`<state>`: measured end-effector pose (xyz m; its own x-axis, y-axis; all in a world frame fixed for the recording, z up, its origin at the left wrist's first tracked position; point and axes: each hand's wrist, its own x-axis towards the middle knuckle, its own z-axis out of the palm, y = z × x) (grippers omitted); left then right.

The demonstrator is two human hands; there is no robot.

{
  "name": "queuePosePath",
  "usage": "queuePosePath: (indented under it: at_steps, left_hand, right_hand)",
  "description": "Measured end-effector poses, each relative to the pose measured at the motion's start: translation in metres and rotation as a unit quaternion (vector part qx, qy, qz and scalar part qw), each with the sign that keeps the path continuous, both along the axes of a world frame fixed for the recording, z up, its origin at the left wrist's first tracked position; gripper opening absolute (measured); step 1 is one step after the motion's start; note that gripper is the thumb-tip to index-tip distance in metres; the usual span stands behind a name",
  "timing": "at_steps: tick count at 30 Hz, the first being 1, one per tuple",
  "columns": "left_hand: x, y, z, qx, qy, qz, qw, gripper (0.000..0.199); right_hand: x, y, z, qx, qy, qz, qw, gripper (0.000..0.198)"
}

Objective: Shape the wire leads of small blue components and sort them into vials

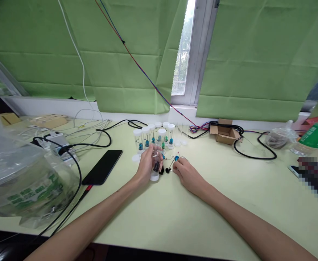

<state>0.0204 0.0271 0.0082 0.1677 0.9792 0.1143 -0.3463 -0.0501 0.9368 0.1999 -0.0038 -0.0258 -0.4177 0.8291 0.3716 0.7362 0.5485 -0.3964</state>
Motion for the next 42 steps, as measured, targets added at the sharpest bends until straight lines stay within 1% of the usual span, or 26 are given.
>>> queuePosePath:
  at_steps: [8, 13, 17, 22, 26, 29, 31, 35, 39, 42]
  left_hand:
    - [0.001, 0.002, -0.006, 0.02, 0.009, -0.004, 1.0, 0.05]
    - [0.001, 0.001, -0.006, 0.031, 0.026, -0.003, 0.999, 0.048]
    - [0.001, -0.001, -0.005, 0.044, 0.048, -0.004, 0.998, 0.049]
    - [0.0, -0.001, -0.006, 0.055, 0.06, -0.011, 0.997, 0.049]
    - [-0.001, -0.001, -0.005, 0.098, 0.101, -0.006, 0.99, 0.045]
    - [-0.002, -0.003, -0.004, 0.141, 0.149, 0.003, 0.979, 0.043]
    - [-0.003, -0.005, -0.003, 0.167, 0.189, 0.016, 0.968, 0.042]
    - [-0.005, -0.01, 0.002, 0.229, 0.283, 0.042, 0.93, 0.04]
    - [-0.007, -0.014, 0.007, 0.294, 0.346, 0.062, 0.889, 0.035]
    - [-0.007, -0.016, 0.009, 0.317, 0.359, 0.057, 0.876, 0.034]
  right_hand:
    - [0.0, -0.003, 0.005, 0.032, -0.104, -0.011, 0.994, 0.017]
    - [0.0, -0.006, 0.007, 0.033, -0.139, -0.019, 0.99, 0.019]
    - [0.0, -0.006, 0.009, 0.021, -0.13, -0.016, 0.991, 0.02]
    - [-0.001, -0.006, 0.009, 0.002, -0.093, -0.016, 0.996, 0.019]
    - [0.0, -0.005, 0.009, 0.001, -0.051, -0.011, 0.999, 0.016]
    - [0.0, -0.006, 0.01, 0.01, -0.01, -0.014, 1.0, 0.017]
    - [-0.001, -0.006, 0.011, 0.028, 0.024, -0.013, 0.999, 0.017]
    - [-0.002, -0.007, 0.011, 0.077, 0.102, -0.014, 0.992, 0.013]
    - [-0.001, -0.007, 0.01, 0.135, 0.155, -0.027, 0.978, 0.026]
    - [-0.001, -0.007, 0.01, 0.189, 0.178, -0.04, 0.965, 0.026]
